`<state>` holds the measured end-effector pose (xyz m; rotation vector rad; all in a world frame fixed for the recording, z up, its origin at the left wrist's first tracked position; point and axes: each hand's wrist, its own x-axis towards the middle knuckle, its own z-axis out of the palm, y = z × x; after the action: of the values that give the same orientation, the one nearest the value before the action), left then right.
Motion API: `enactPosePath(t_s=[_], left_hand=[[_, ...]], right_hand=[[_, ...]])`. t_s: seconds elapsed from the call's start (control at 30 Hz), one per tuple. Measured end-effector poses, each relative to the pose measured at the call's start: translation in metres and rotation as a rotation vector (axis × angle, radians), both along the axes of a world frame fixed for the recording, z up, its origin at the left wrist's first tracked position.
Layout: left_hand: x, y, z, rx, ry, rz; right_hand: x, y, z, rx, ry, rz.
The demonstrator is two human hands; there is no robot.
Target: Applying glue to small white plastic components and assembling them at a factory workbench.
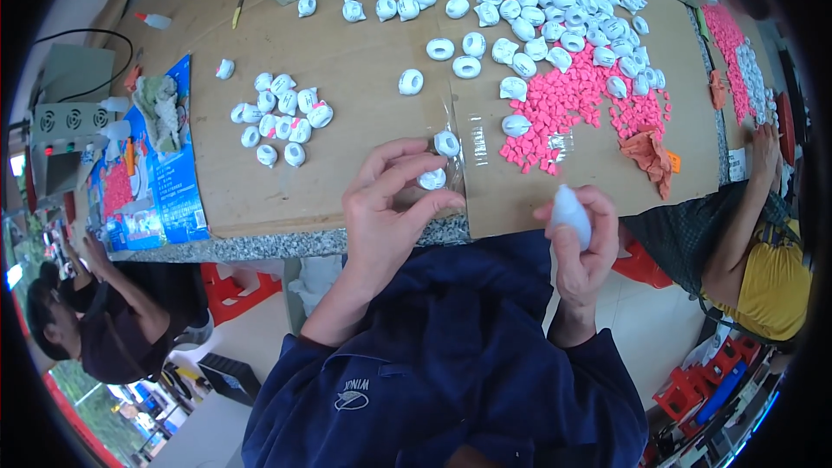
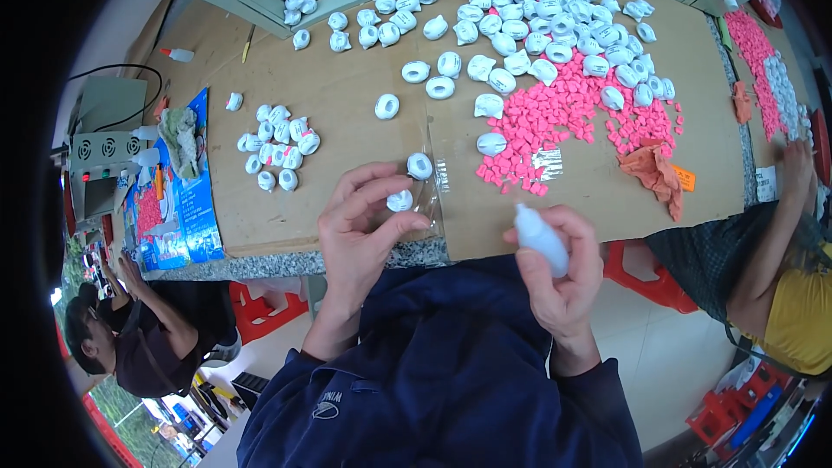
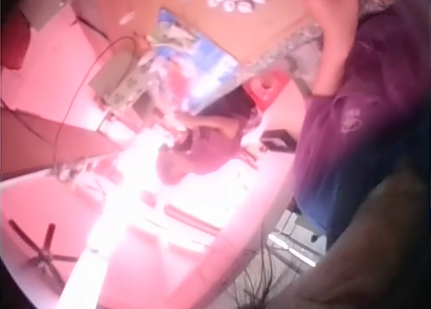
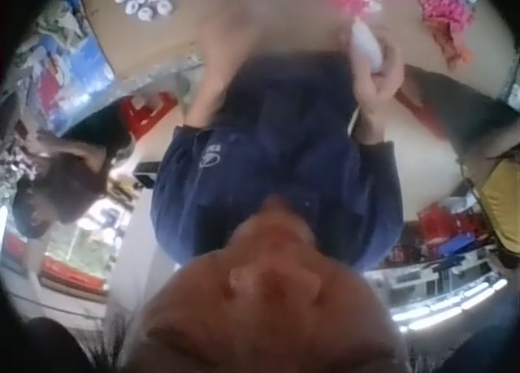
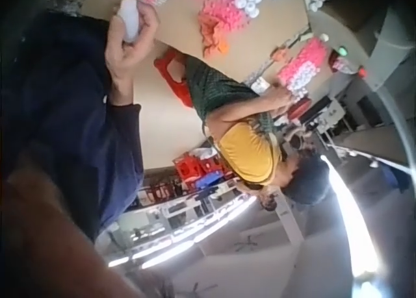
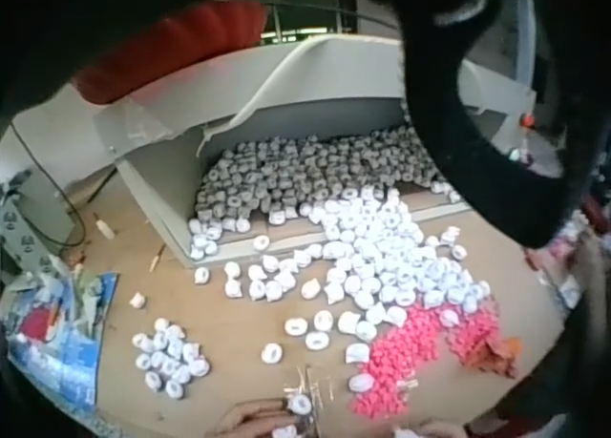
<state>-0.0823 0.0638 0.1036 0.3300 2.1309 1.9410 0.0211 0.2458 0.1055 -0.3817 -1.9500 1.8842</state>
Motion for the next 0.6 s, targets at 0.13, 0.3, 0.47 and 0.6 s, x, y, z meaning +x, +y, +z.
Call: enactPosePath(t_s=[0.13,0.3,0.47,0.6], left_hand=[[0.004,-0.003,0.001,0.069,-0.05,-0.076],[0.008,-0.003,0.002,0.147,-0.144,-0.142],[0.009,-0.002,-0.006,0.291,-0.226,-0.123],[0.009,-0.002,-0.009,0.322,-0.195,-0.123]], right_hand=[[0.007,0.005,-0.002,0.079,-0.062,0.122],[0.005,-0.004,0.007,-0.017,-0.06,0.084],[-0.002,0.0,0.004,0.102,0.015,0.142],[-0.003,-0.001,0.003,0.156,-0.073,0.127]])
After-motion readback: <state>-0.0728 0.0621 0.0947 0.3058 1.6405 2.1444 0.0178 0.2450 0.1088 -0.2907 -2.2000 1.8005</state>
